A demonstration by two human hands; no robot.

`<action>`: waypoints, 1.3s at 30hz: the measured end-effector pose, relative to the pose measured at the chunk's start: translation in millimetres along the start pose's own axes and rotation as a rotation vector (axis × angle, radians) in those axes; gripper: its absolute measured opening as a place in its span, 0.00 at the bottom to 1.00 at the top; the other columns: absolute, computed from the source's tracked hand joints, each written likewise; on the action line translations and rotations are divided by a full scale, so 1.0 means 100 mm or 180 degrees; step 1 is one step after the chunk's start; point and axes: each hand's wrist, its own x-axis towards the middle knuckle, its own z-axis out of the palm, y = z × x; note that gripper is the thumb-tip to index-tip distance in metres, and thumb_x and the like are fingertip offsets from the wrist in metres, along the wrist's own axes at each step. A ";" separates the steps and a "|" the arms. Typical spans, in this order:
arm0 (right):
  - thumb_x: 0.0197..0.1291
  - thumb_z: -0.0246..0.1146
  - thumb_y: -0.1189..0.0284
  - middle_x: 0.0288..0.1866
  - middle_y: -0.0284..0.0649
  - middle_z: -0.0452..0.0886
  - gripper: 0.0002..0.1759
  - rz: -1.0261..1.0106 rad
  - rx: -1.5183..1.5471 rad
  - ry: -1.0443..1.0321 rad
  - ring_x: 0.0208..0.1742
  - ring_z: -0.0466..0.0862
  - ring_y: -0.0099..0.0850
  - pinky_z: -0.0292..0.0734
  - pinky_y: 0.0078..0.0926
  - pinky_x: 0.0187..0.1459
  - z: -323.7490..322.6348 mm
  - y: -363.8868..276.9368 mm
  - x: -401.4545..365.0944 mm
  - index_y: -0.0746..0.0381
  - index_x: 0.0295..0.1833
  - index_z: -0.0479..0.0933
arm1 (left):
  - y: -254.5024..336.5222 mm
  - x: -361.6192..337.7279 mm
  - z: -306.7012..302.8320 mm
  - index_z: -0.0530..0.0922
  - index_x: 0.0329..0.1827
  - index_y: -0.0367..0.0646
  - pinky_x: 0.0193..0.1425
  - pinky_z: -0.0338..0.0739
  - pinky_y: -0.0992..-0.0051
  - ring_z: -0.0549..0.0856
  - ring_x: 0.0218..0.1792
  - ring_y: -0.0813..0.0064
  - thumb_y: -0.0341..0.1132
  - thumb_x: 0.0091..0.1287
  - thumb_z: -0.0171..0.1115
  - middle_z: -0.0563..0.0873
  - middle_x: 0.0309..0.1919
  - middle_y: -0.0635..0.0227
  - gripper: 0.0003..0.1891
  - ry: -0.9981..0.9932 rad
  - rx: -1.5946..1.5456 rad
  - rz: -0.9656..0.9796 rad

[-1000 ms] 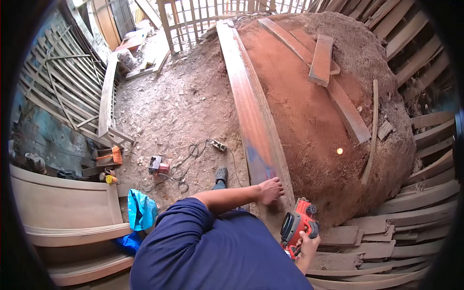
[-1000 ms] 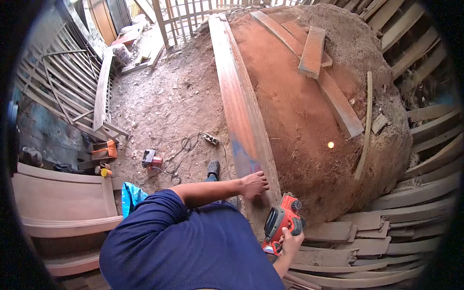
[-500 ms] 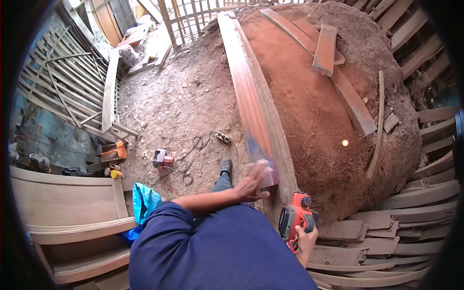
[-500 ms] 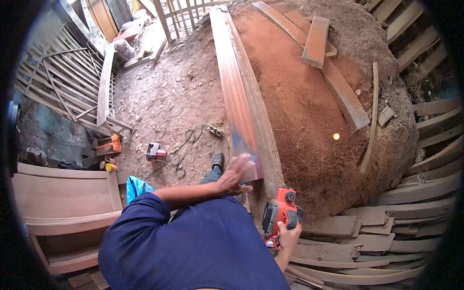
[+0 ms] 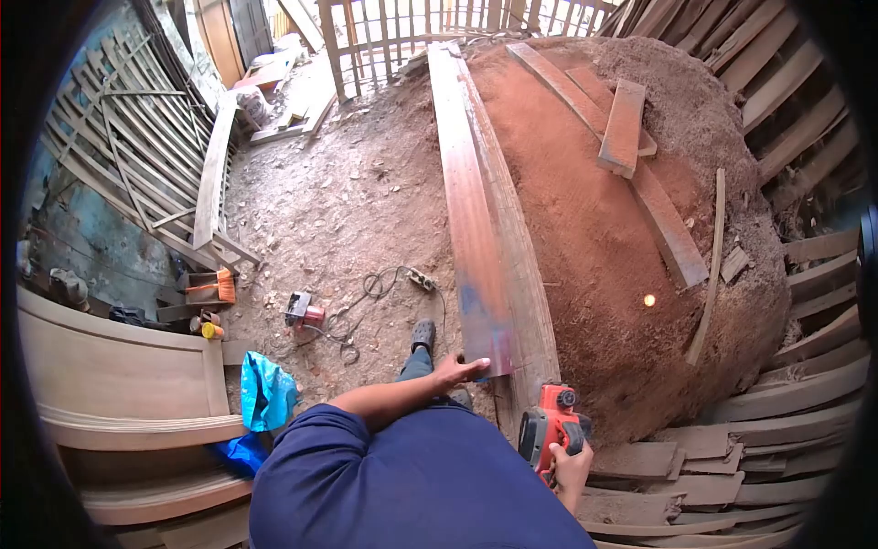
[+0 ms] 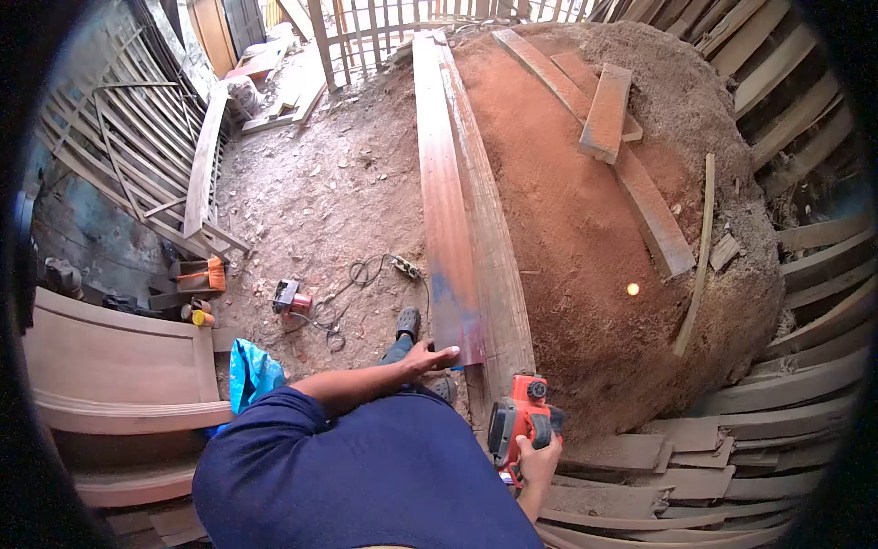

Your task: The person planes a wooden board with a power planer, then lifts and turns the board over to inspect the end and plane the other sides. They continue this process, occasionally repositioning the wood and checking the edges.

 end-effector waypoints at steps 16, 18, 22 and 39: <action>0.43 0.72 0.72 0.32 0.42 0.82 0.21 -0.0843 -0.0846 0.0130 0.37 0.84 0.39 0.78 0.37 0.44 0.09 0.30 0.08 0.70 0.45 0.81 | 1.00 -0.82 -0.17 0.73 0.69 0.35 0.65 0.78 0.69 0.83 0.56 0.72 0.44 0.54 0.81 0.81 0.61 0.61 0.41 -0.0909 -0.0812 0.0693; 0.43 0.72 0.72 0.31 0.42 0.82 0.20 -0.0764 -0.0763 0.0022 0.35 0.84 0.38 0.78 0.37 0.43 0.10 0.23 0.05 0.69 0.45 0.81 | 1.55 -1.16 -0.17 0.74 0.66 0.35 0.61 0.78 0.70 0.84 0.53 0.72 0.44 0.51 0.82 0.84 0.55 0.62 0.41 -0.0752 -0.0376 0.1424; 0.45 0.70 0.70 0.31 0.43 0.82 0.18 -0.0705 -0.0835 -0.0132 0.34 0.83 0.40 0.78 0.39 0.43 0.15 -0.04 -0.03 0.68 0.43 0.81 | 2.36 -1.45 -0.31 0.76 0.65 0.33 0.55 0.80 0.70 0.84 0.52 0.73 0.42 0.57 0.79 0.85 0.56 0.62 0.35 0.0210 0.0265 0.1834; 0.47 0.70 0.69 0.34 0.53 0.83 0.20 -0.0646 -0.0812 -0.0106 0.40 0.85 0.51 0.77 0.45 0.46 0.19 0.12 0.01 0.69 0.45 0.80 | 3.57 -1.77 -0.15 0.64 0.75 0.51 0.61 0.84 0.59 0.84 0.53 0.67 0.52 0.63 0.73 0.78 0.61 0.64 0.40 0.0828 -0.1108 0.3687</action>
